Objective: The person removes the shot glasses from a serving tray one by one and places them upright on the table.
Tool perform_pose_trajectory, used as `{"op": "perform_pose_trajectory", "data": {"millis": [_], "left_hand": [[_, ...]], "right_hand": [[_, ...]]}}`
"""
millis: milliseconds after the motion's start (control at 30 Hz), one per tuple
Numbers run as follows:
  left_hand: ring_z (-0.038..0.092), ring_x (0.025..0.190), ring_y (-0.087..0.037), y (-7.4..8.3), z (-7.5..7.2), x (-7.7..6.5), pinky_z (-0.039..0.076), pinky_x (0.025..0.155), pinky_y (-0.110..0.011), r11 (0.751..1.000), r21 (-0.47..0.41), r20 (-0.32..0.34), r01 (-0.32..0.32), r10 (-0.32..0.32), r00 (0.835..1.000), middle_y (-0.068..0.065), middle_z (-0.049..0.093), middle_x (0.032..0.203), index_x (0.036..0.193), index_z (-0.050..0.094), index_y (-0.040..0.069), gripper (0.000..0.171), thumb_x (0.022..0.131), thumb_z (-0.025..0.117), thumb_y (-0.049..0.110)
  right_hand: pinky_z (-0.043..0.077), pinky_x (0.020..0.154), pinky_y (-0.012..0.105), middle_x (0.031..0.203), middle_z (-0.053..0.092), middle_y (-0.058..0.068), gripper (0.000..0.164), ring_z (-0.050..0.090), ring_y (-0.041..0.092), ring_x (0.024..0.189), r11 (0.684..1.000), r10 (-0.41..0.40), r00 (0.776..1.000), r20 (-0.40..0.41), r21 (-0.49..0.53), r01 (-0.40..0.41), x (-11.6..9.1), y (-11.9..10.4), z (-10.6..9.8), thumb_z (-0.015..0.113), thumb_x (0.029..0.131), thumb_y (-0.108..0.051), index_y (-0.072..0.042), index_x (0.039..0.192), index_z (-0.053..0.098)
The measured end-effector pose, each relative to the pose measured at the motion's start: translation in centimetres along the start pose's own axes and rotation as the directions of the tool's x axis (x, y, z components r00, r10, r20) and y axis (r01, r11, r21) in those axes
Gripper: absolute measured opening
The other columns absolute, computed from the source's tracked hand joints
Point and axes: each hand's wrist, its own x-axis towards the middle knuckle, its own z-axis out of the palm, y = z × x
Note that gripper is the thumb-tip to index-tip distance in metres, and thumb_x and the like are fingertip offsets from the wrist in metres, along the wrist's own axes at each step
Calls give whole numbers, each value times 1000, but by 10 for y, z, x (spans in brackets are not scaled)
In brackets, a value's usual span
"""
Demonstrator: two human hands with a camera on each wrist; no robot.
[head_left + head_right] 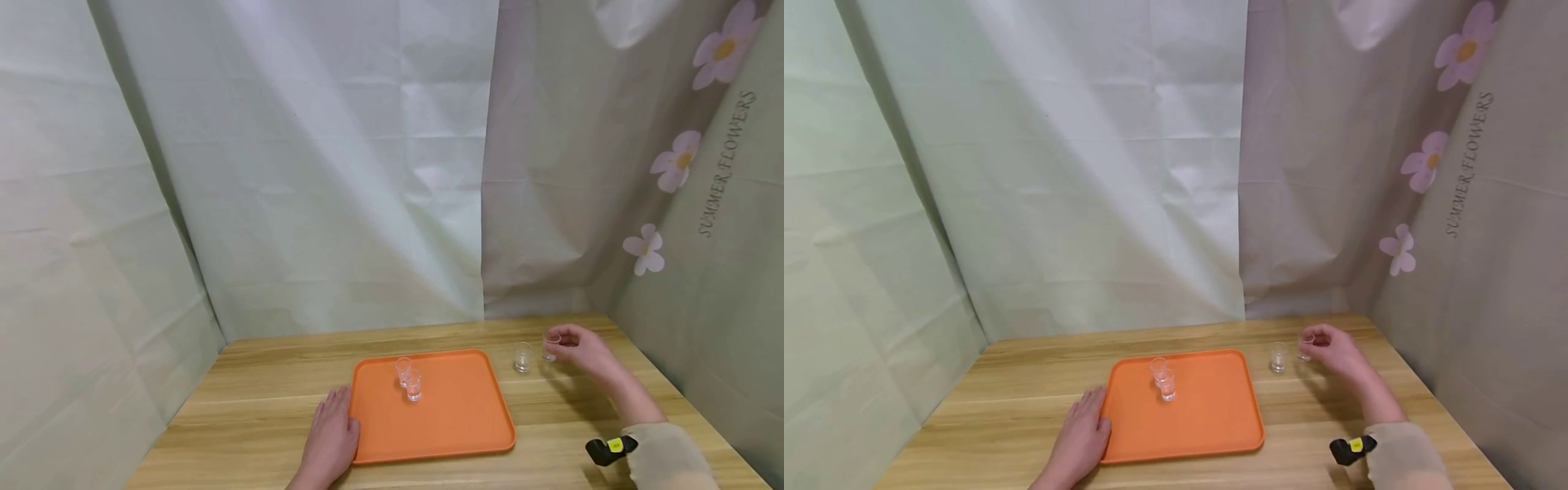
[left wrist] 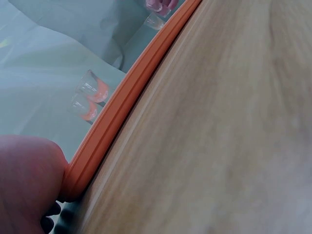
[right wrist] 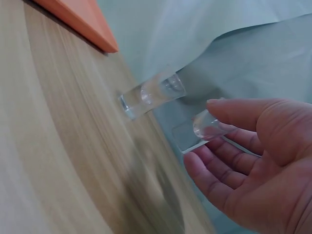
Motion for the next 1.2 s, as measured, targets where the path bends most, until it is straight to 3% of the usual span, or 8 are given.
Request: {"op": "perform_pose_trajectory", "data": {"millis": [167,333,667,1200], "left_hand": [[43,152,-55,0,0,0,29,127,-71,1000,-1,-1,-5,5,1000,-36,53,157,154,52,-15,59,99,62,6],[43,152,-55,-1,0,0,29,127,-71,1000,-6,-7,-13,13,1000,-36,53,157,154,52,-15,59,99,62,5],[42,153,-55,1,-1,0,29,127,-71,1000,-5,2,5,-5,1000,-35,52,158,154,51,-15,60,99,62,5],[42,153,-55,0,0,0,29,128,-70,1000,-9,-1,8,-8,1000,-35,53,158,155,52,-14,60,99,62,5]], "right_hand": [[65,85,34,123,71,23,47,70,23,106,996,15,998,60,83,-20,1,7,4,75,105,-10,18,137,57],[66,85,36,125,70,26,46,71,29,107,992,33,996,88,116,-43,1,10,7,73,105,-9,19,138,55],[65,90,35,133,65,33,49,68,31,116,992,58,994,91,104,-68,3,12,12,73,105,-9,19,141,54],[63,87,30,132,67,28,51,67,29,116,994,68,994,89,79,-75,1,12,14,77,104,-14,16,140,56]]}}
